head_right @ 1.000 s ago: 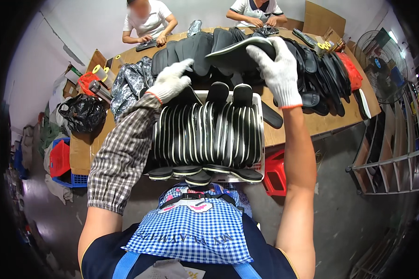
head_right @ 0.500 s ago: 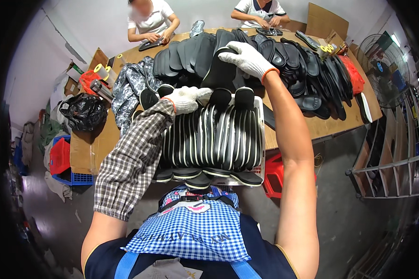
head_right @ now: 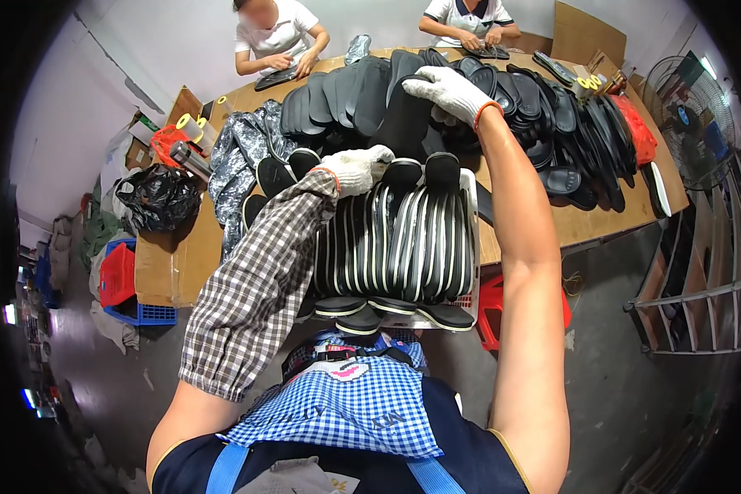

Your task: The person picks up black slipper soles from a table and places them into a white plastic crate. They repeatedly pick up pairs of soles, some wrapped in plastic, and stack them vertically inside the crate.

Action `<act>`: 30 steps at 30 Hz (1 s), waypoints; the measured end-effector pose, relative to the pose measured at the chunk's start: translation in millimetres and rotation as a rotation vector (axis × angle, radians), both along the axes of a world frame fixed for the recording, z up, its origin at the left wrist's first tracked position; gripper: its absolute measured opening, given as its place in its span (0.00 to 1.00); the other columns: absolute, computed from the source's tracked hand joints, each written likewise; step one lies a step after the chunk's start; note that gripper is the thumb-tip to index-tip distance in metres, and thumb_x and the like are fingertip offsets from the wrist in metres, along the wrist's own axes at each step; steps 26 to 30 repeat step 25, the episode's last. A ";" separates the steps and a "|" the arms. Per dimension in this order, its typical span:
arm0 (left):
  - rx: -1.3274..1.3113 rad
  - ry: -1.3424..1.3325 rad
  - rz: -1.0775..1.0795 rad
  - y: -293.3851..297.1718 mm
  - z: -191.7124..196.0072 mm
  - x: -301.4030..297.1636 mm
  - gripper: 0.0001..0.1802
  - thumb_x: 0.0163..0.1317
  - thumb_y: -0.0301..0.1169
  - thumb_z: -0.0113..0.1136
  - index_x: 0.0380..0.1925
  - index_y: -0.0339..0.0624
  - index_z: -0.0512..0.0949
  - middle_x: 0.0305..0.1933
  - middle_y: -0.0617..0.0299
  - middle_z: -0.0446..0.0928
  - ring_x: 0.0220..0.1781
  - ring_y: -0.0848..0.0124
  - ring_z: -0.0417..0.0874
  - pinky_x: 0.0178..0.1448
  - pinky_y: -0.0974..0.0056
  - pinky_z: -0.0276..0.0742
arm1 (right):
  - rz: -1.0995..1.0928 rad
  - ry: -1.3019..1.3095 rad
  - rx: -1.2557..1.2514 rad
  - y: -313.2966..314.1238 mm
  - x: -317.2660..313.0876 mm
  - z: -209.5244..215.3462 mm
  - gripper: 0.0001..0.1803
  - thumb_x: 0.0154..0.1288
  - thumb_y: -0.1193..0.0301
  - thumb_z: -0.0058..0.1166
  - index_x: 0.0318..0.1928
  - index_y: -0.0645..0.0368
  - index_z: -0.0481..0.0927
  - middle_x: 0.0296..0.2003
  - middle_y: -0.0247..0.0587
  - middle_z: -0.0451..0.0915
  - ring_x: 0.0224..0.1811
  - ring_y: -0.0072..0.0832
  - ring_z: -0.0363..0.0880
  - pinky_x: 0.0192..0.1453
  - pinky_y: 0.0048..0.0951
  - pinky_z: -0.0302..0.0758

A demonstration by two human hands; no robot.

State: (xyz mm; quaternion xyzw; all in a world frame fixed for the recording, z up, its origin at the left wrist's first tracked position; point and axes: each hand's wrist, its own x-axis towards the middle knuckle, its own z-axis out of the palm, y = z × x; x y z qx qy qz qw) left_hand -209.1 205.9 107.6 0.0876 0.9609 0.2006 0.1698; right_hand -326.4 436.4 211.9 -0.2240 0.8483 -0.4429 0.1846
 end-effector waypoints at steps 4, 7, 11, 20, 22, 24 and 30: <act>0.008 0.059 -0.069 6.5 15.9 11.3 0.35 0.65 0.18 0.56 0.72 0.56 0.75 0.60 0.48 0.87 0.60 0.56 0.90 0.62 0.54 0.83 | 0.047 -0.004 -0.040 6.9 -6.3 -3.7 0.20 0.80 0.50 0.61 0.50 0.54 0.81 0.22 0.29 0.72 0.17 0.19 0.69 0.19 0.26 0.61; 0.070 -0.032 -0.030 -4.0 11.7 12.1 0.42 0.57 0.13 0.52 0.72 0.57 0.74 0.60 0.48 0.87 0.59 0.60 0.90 0.58 0.58 0.84 | 0.104 0.008 -0.068 -9.7 0.5 -13.4 0.21 0.80 0.51 0.62 0.52 0.56 0.82 0.25 0.32 0.74 0.18 0.20 0.71 0.20 0.27 0.63; -0.047 0.086 -0.095 -7.5 -4.7 9.9 0.38 0.59 0.18 0.57 0.71 0.56 0.74 0.49 0.52 0.86 0.53 0.55 0.89 0.56 0.54 0.84 | 0.164 0.014 0.019 -43.8 16.4 -39.1 0.20 0.79 0.54 0.62 0.53 0.59 0.82 0.33 0.38 0.80 0.23 0.24 0.78 0.26 0.32 0.73; 0.089 0.080 -0.010 -12.7 -7.8 4.3 0.27 0.58 0.19 0.56 0.59 0.43 0.78 0.46 0.54 0.84 0.52 0.56 0.87 0.53 0.52 0.83 | 0.248 0.337 0.114 -67.5 13.2 -116.9 0.23 0.73 0.52 0.60 0.47 0.62 0.84 0.45 0.57 0.88 0.51 0.54 0.86 0.57 0.48 0.80; 0.376 0.215 -0.007 -31.0 -9.2 11.1 0.32 0.58 0.18 0.56 0.65 0.41 0.83 0.61 0.53 0.88 0.67 0.61 0.86 0.73 0.59 0.80 | 0.278 0.409 0.171 -75.2 14.3 -122.6 0.24 0.73 0.51 0.60 0.50 0.61 0.85 0.47 0.58 0.88 0.53 0.54 0.86 0.59 0.49 0.80; 0.418 0.208 0.011 -54.6 7.3 22.1 0.30 0.59 0.19 0.58 0.65 0.38 0.83 0.62 0.50 0.87 0.69 0.60 0.85 0.78 0.60 0.75 | 0.309 0.421 0.241 -82.4 18.1 -129.3 0.26 0.72 0.50 0.61 0.53 0.60 0.86 0.50 0.59 0.88 0.56 0.53 0.86 0.61 0.50 0.80; 0.403 0.159 0.086 -61.6 27.9 31.3 0.31 0.59 0.20 0.60 0.65 0.42 0.84 0.68 0.48 0.85 0.72 0.60 0.84 0.80 0.58 0.74 | 0.315 0.418 0.239 -86.4 19.8 -130.6 0.26 0.72 0.50 0.61 0.53 0.60 0.86 0.50 0.59 0.88 0.56 0.53 0.86 0.61 0.50 0.80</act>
